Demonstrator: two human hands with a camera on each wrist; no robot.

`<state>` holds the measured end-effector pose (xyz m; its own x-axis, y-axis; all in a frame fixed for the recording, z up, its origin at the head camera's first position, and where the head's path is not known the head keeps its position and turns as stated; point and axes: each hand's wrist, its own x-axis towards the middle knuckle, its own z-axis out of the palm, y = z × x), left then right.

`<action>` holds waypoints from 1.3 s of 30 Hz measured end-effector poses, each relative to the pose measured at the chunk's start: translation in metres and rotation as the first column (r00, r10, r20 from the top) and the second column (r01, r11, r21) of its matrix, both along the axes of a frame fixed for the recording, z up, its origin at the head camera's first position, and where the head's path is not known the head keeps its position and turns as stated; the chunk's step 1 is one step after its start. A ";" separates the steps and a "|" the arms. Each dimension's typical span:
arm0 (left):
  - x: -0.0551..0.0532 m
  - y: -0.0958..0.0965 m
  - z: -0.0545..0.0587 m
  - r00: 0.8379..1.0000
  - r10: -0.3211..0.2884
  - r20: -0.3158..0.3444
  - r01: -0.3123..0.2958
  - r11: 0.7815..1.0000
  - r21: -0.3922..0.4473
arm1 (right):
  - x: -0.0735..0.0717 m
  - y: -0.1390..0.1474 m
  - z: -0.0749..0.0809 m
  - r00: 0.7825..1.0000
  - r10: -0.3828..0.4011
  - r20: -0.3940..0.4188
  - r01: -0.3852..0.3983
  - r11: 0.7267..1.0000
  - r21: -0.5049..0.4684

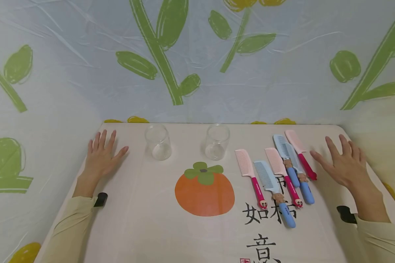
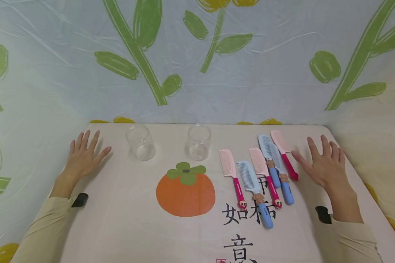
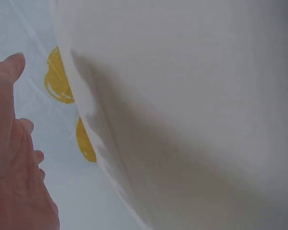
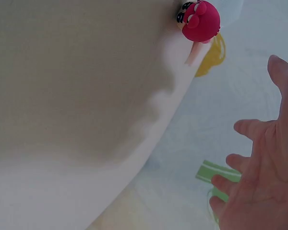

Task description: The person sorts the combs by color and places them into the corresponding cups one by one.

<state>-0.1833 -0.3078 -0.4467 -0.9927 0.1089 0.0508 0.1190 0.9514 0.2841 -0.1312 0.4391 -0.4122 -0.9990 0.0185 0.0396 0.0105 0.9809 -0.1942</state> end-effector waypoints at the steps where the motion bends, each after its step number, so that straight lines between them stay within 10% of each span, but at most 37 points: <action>1: 0.000 0.000 0.000 1.000 -0.001 -0.003 0.001 1.000 0.002 | 0.000 0.000 0.000 1.000 0.000 -0.001 0.000 1.000 0.001; 22: 0.001 0.010 0.013 1.000 -0.022 0.004 0.022 1.000 0.006 | 0.004 -0.007 0.007 0.999 0.012 -0.039 -0.014 0.999 -0.038; 28: 0.002 0.020 0.014 0.992 -0.032 -0.118 0.037 0.999 0.040 | 0.006 -0.013 0.009 0.994 -0.008 -0.110 0.000 0.997 -0.078; 34: 0.004 0.027 0.012 0.946 -0.025 -0.322 0.063 0.992 0.107 | 0.007 -0.021 0.012 0.980 0.017 -0.197 -0.034 0.996 -0.084; 39: 0.007 0.032 0.016 0.948 0.003 -0.318 0.061 0.980 0.192 | 0.011 -0.028 0.014 0.974 0.020 -0.227 -0.043 0.995 -0.095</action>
